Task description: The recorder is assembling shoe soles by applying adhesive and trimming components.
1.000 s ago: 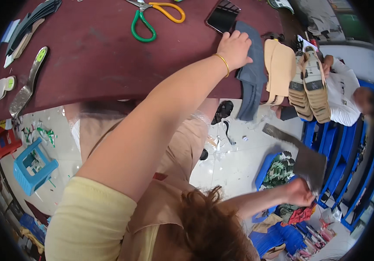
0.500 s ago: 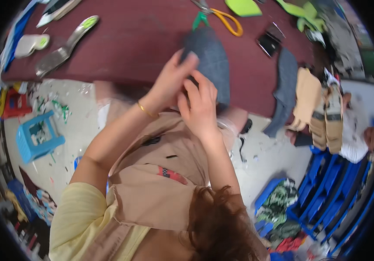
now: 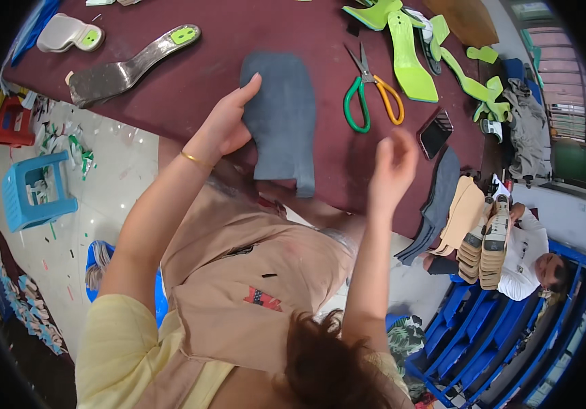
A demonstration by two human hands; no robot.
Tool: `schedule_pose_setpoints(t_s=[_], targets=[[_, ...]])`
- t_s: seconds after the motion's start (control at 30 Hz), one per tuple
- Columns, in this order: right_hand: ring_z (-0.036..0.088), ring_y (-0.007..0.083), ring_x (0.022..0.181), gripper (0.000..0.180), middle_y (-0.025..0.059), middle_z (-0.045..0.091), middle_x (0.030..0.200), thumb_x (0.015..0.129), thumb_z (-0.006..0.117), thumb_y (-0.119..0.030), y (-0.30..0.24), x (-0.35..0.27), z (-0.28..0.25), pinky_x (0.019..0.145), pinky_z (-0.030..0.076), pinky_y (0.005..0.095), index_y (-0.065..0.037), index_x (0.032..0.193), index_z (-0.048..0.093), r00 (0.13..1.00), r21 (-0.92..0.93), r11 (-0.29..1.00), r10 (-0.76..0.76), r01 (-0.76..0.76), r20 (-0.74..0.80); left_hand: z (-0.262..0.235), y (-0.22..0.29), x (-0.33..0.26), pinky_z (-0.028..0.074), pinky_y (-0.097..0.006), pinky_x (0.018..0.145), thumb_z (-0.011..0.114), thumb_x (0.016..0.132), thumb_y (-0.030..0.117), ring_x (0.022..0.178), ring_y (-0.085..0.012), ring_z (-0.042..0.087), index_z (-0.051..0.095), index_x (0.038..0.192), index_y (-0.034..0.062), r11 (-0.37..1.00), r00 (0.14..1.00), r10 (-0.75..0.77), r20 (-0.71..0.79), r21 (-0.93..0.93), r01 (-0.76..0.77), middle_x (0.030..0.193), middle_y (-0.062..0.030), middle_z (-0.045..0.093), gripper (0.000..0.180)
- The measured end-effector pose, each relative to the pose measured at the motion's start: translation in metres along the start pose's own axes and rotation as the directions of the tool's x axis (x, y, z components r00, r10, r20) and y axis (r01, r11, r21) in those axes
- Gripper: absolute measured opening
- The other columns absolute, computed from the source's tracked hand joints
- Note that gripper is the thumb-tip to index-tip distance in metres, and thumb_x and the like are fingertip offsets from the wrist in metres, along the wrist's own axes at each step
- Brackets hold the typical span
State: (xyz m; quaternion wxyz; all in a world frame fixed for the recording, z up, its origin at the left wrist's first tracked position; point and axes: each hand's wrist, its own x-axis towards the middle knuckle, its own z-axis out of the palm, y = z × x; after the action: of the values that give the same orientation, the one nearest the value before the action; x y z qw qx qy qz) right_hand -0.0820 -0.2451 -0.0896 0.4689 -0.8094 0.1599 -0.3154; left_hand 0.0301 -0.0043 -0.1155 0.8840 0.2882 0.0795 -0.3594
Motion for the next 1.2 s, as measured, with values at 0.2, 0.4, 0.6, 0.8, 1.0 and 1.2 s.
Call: schedule_pose_setpoints(t_s=[0.2,0.4,0.6,0.8,1.0,1.2], targets=[[0.05,0.023,0.1,0.05,0.0152,0.044,0.12,0.082,0.068,-0.021,0.04,0.12,0.004,0.085,0.043,0.0351,-0.001,0.122,0.046,0.975,-0.25,0.968,-0.083,0.03,-0.206,0.0,-0.003,0.001,0.041,-0.036,0.099,0.043,0.099,0.034,0.115,-0.0214,0.053,0.045,0.129,-0.0013,0.997,0.994,0.032,0.102,-0.068,-0.025,0.125,-0.01,0.054,0.047],[0.046,0.0354,0.107,0.051,0.0187,0.049,0.113,0.074,0.071,-0.016,0.008,0.166,0.069,0.094,0.038,0.0426,-0.004,0.119,0.051,0.884,-0.488,0.737,-0.377,0.467,0.276,0.001,0.002,-0.001,0.042,-0.037,0.099,0.044,0.099,0.034,0.115,-0.022,0.053,0.044,0.129,-0.0013,0.995,0.994,-0.014,0.105,-0.097,0.025,0.125,-0.0103,0.054,0.046],[0.052,0.0325,0.099,0.03,0.0155,0.055,0.103,0.071,0.059,-0.003,0.023,0.213,0.123,0.087,0.041,0.0407,-0.003,0.101,0.055,0.842,-0.378,0.753,-0.472,0.539,0.261,-0.003,0.001,-0.002,0.042,-0.037,0.098,0.044,0.099,0.033,0.114,-0.0211,0.054,0.045,0.128,-0.0013,0.99,0.995,-0.033,0.091,-0.132,0.045,0.124,-0.0104,0.055,0.045],[0.059,0.0291,0.092,0.036,0.014,0.06,0.095,0.07,0.057,-0.002,0.027,0.313,0.138,0.086,0.046,0.0385,-0.002,0.106,0.057,0.918,-0.287,0.873,-0.388,0.396,0.086,0.001,0.002,0.0,0.045,-0.037,0.096,0.045,0.099,0.031,0.113,-0.0208,0.055,0.044,0.129,-0.0007,0.984,0.992,-0.072,0.099,-0.154,0.087,0.124,-0.0105,0.055,0.044],[0.06,0.0367,0.098,0.055,0.0201,0.063,0.106,0.072,0.054,-0.007,-0.018,0.333,0.163,0.087,0.047,0.0426,-0.011,0.127,0.052,0.749,-0.411,0.676,-0.327,0.612,0.577,0.004,0.002,0.0,0.046,-0.036,0.095,0.045,0.098,0.029,0.111,-0.02,0.056,0.045,0.128,0.0,0.987,0.994,-0.058,0.093,-0.142,0.071,0.122,-0.0097,0.056,0.042],[0.066,0.0311,0.072,0.022,0.0119,0.063,0.076,0.072,0.061,-0.006,-0.056,0.247,0.216,0.058,0.053,0.0407,-0.007,0.092,0.052,0.472,-0.497,0.083,-0.479,0.864,0.74,0.003,0.005,-0.001,0.046,-0.035,0.094,0.046,0.098,0.026,0.109,-0.0198,0.057,0.047,0.127,0.0006,0.988,0.996,-0.054,0.077,-0.141,0.064,0.12,-0.0094,0.058,0.039]])
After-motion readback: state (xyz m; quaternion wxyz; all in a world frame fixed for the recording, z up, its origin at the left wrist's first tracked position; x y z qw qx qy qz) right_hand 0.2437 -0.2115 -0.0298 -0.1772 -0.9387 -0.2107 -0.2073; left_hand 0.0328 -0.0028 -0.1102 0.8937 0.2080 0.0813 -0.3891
